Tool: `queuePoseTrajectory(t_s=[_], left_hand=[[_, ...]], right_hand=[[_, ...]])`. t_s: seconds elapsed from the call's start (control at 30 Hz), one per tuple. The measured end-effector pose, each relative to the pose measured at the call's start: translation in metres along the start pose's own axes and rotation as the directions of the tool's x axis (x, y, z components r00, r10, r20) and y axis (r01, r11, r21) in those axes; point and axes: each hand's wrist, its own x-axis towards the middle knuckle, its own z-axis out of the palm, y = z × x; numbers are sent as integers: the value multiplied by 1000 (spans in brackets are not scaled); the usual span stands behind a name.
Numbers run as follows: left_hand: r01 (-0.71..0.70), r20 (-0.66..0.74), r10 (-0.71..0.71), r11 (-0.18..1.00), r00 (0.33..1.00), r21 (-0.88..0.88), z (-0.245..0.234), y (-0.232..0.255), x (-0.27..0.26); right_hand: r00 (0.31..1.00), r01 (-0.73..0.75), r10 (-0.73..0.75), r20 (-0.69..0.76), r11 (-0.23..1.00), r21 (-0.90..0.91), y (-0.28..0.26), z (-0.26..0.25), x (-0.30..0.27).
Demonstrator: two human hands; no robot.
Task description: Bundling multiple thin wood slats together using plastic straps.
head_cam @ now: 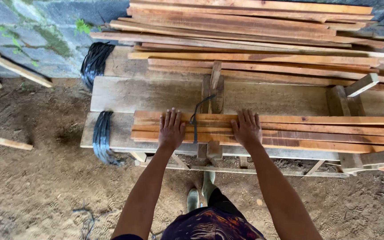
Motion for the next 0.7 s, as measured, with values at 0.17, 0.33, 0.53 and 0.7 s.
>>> queuePoseTrajectory(t_s=[0.17, 0.33, 0.53, 0.7], left_hand=[[-162, -162, 169, 985, 972, 52, 38, -44, -14], [-259, -281, 258, 965, 925, 32, 17, -96, -37], [178, -632, -262, 965, 730, -194, 73, -206, -66], [572, -218, -894, 422, 391, -703, 171, -292, -91]], right_hand=[[979, 31, -51, -197, 994, -100, 9, 6, -16], [965, -158, 166, 203, 986, -57, 5, -16, -35], [913, -209, 229, 338, 973, -94, 7, -16, -36], [896, -221, 233, 378, 972, -75, 12, -11, -32]])
